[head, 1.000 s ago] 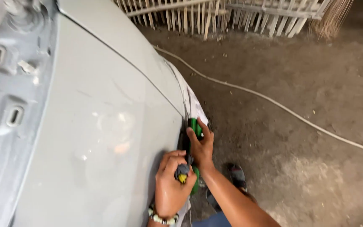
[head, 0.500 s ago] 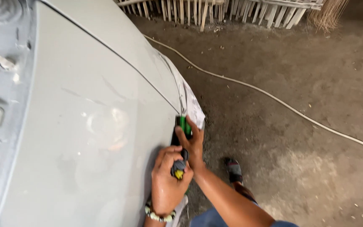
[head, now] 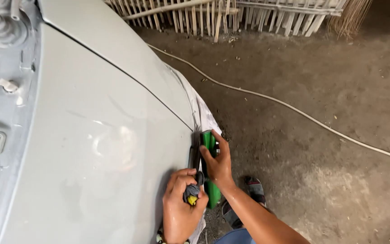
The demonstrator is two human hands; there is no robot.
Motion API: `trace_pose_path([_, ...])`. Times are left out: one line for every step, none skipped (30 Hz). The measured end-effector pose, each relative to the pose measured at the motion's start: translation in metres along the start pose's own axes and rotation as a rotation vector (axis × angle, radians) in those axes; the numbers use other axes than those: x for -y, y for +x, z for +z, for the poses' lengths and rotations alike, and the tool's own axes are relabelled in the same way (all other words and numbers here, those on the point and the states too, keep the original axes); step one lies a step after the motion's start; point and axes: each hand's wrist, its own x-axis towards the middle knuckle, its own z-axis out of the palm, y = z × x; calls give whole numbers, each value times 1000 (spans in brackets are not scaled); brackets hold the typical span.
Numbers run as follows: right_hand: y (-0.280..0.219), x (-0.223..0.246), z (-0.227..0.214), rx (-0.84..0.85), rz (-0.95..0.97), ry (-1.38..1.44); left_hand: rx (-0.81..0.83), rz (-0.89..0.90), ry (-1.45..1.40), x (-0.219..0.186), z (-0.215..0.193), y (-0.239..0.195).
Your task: The person sands the surface of a white car door using a green sanding block and a yellow cloth. They repeatedly rub the block over the panel and wipe the area with the cloth to remove dust.
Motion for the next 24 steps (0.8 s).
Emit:
trace_pose_path([-7,12,-10,25,-13,44,10,-15,-15,-2,0,-7])
trace_pose_path([-9,14,-12,27,-3,41,15,-25,-14,-3,0,-8])
trace_pose_path([-10,17,-13,117,45,94,22,-38,-23,-3,-1,-7])
trace_pose_path([-11,21,-13,206,93,147,28,-52,-32,-3,-1,-7])
trace_pose_path([-12,19,-15,207,89,150,25,-48,-29,-1,0,-7])
trace_pose_path([-12,18,-17,271,93,125,44,-81,-61,2,1,-7])
trace_pose_path([-15,16,-19,337,103,99,67,-120,-91,4,1,-10])
trace_pose_path([-16,14,-18,339,106,102,68,-123,-87,2,0,-9])
trace_pose_path([-13,13,-18,347,-85,122,76,-148,-102,1,0,-5])
trace_pose_path([-10,11,-17,354,-277,140,85,-172,-118,0,0,-2])
trace_pose_path([-11,11,-19,358,-269,140,86,-180,-116,-1,0,-4])
trace_pose_path([-12,11,-21,343,-246,99,60,-93,-62,-2,0,-6])
trace_pose_path([-10,12,-21,326,-226,60,35,-1,-6,-3,0,-5])
trace_pose_path([-14,13,-23,328,-222,61,36,-5,-4,-1,0,-8])
trace_pose_path([-12,15,-23,366,-273,125,41,9,-46,2,2,-4])
trace_pose_path([-9,17,-24,404,-325,189,46,24,-88,5,4,-1])
trace_pose_path([-11,17,-28,404,-317,186,51,17,-90,4,5,-3])
trace_pose_path([-14,16,-32,420,-301,169,56,-51,-71,3,6,-6])
trace_pose_path([-16,17,-33,439,-286,156,58,-120,-47,3,5,-8])
trace_pose_path([-23,16,-34,442,-280,157,59,-126,-46,3,5,-12])
trace_pose_path([-18,17,-30,440,-327,166,61,-132,-55,6,5,-6])
trace_pose_path([-13,18,-27,439,-374,174,64,-138,-64,10,6,1])
trace_pose_path([-13,13,-27,441,-367,172,66,-145,-65,8,6,0])
trace_pose_path([-14,8,-27,444,-360,168,50,-82,-49,6,6,-2])
